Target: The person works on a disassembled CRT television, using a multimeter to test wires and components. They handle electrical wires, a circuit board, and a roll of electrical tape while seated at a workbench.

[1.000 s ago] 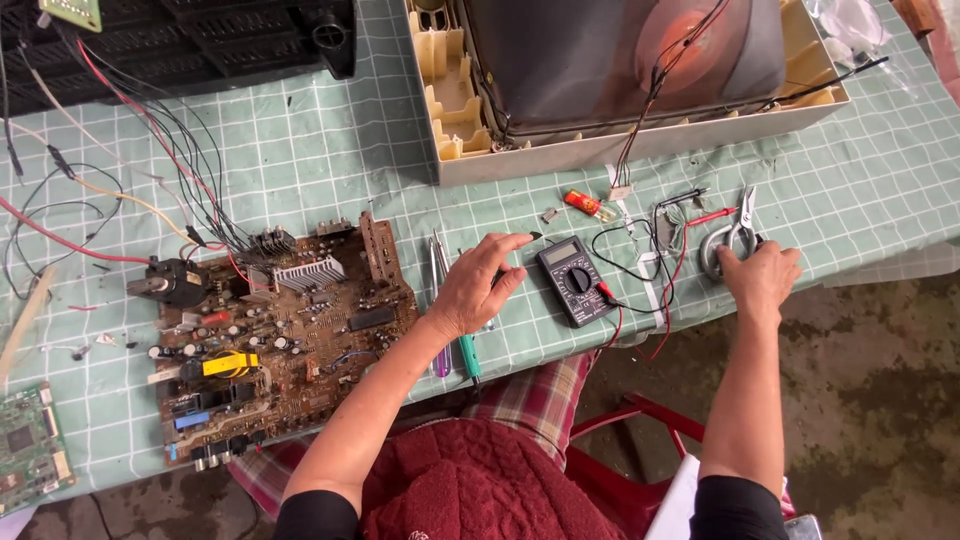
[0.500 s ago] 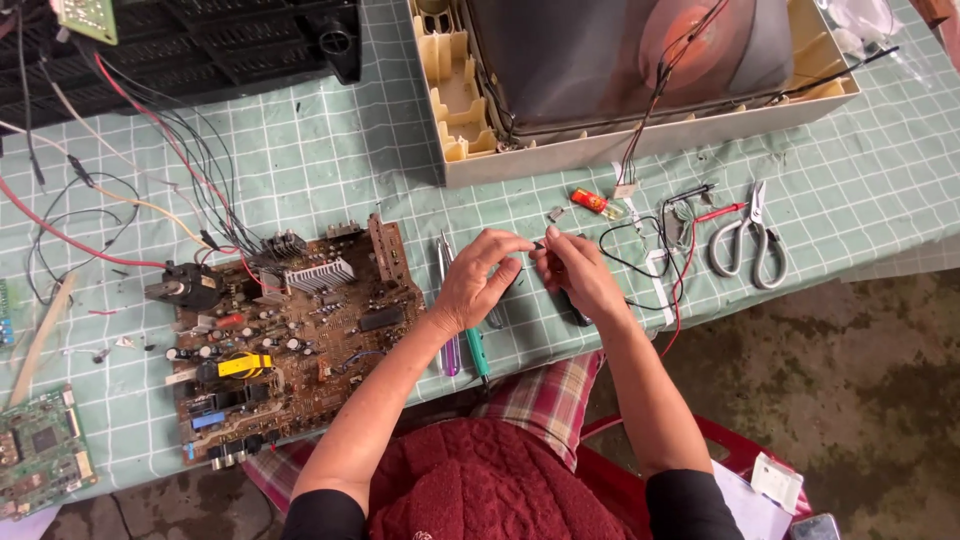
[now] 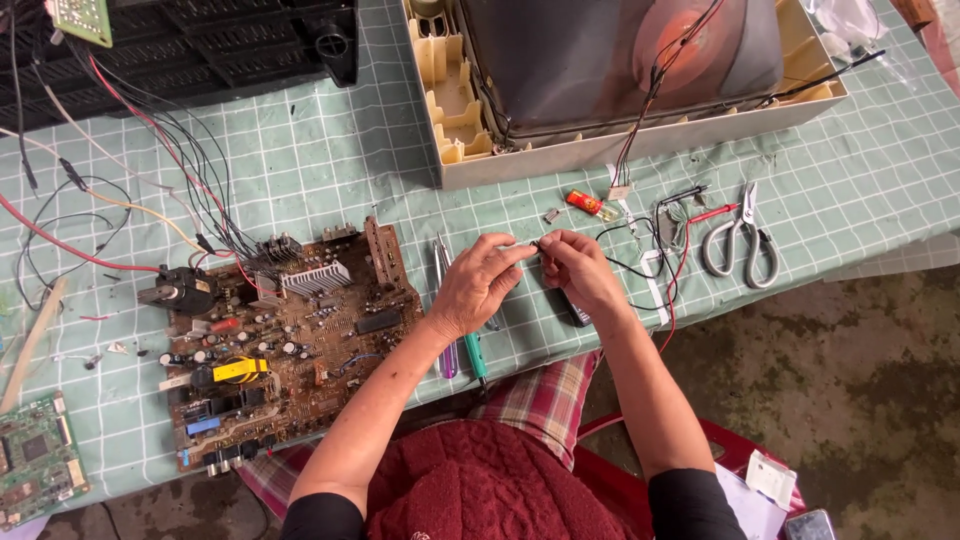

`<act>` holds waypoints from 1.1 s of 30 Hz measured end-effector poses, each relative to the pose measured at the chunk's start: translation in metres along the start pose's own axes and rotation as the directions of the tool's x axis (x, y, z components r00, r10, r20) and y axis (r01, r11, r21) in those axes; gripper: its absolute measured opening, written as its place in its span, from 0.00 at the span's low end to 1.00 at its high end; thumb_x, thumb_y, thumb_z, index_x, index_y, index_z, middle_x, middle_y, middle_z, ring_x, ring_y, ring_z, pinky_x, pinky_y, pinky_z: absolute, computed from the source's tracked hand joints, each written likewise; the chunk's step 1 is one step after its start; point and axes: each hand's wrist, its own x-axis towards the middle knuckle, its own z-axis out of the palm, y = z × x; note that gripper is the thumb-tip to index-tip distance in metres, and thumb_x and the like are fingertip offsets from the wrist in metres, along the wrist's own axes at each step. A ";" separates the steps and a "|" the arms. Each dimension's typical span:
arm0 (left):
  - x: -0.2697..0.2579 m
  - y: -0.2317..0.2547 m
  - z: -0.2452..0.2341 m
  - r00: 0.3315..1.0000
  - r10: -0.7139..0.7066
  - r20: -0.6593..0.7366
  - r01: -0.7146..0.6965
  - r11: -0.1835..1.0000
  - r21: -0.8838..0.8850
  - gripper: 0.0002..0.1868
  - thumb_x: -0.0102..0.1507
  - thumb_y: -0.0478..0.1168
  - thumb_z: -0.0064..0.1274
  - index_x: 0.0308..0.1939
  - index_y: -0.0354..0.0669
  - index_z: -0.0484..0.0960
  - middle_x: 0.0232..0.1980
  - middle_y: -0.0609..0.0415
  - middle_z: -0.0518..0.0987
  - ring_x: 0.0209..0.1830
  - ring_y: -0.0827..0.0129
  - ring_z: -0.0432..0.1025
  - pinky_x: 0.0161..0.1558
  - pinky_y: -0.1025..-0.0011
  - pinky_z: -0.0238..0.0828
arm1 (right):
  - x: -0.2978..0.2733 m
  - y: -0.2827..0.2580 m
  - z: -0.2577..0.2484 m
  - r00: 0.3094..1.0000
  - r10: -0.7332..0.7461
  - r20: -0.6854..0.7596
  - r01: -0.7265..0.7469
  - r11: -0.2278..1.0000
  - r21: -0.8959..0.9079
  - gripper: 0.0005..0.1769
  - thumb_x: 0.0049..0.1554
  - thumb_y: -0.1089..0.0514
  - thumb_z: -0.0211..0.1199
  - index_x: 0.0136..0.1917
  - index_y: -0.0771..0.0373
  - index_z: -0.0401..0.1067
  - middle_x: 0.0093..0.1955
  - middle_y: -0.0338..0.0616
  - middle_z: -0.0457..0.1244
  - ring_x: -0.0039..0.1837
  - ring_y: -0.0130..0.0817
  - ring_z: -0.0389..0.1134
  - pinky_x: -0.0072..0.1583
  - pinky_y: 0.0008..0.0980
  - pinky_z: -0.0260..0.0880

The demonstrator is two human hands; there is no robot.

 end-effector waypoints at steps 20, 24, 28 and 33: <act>-0.009 -0.005 0.016 0.994 0.082 -0.067 -0.075 0.993 0.094 0.24 0.71 0.51 0.48 0.72 0.67 0.72 0.70 0.49 0.70 0.57 0.57 0.77 0.55 0.59 0.76 | -0.020 0.001 -0.002 0.929 -0.242 -0.281 0.235 0.970 -0.061 0.09 0.61 0.60 0.63 0.43 0.68 0.70 0.28 0.41 0.53 0.30 0.27 0.58 0.31 0.26 0.63; 0.003 -0.005 0.017 0.989 0.140 -0.036 -0.132 0.975 0.181 0.22 0.70 0.46 0.48 0.69 0.61 0.76 0.56 0.54 0.76 0.49 0.58 0.78 0.49 0.60 0.77 | -0.015 -0.008 -0.025 0.890 -0.371 -0.264 0.356 0.928 -0.107 0.09 0.63 0.60 0.62 0.44 0.67 0.71 0.33 0.44 0.60 0.34 0.27 0.63 0.33 0.25 0.66; 0.009 -0.005 0.019 0.993 0.117 -0.011 -0.113 0.981 0.160 0.22 0.70 0.41 0.48 0.69 0.58 0.76 0.46 0.57 0.78 0.44 0.61 0.77 0.49 0.64 0.76 | 0.013 -0.021 -0.057 0.812 -0.543 -0.215 0.505 0.837 -0.209 0.09 0.65 0.61 0.62 0.44 0.67 0.70 0.32 0.45 0.61 0.33 0.28 0.62 0.35 0.25 0.64; 0.010 -0.002 0.018 0.997 0.066 -0.031 -0.063 0.994 0.093 0.22 0.71 0.37 0.46 0.69 0.51 0.75 0.43 0.53 0.77 0.44 0.56 0.75 0.50 0.61 0.75 | 0.057 -0.058 -0.076 0.694 -0.691 -0.200 0.641 0.720 -0.265 0.08 0.66 0.60 0.61 0.47 0.67 0.70 0.57 0.52 0.63 0.42 0.28 0.68 0.39 0.22 0.70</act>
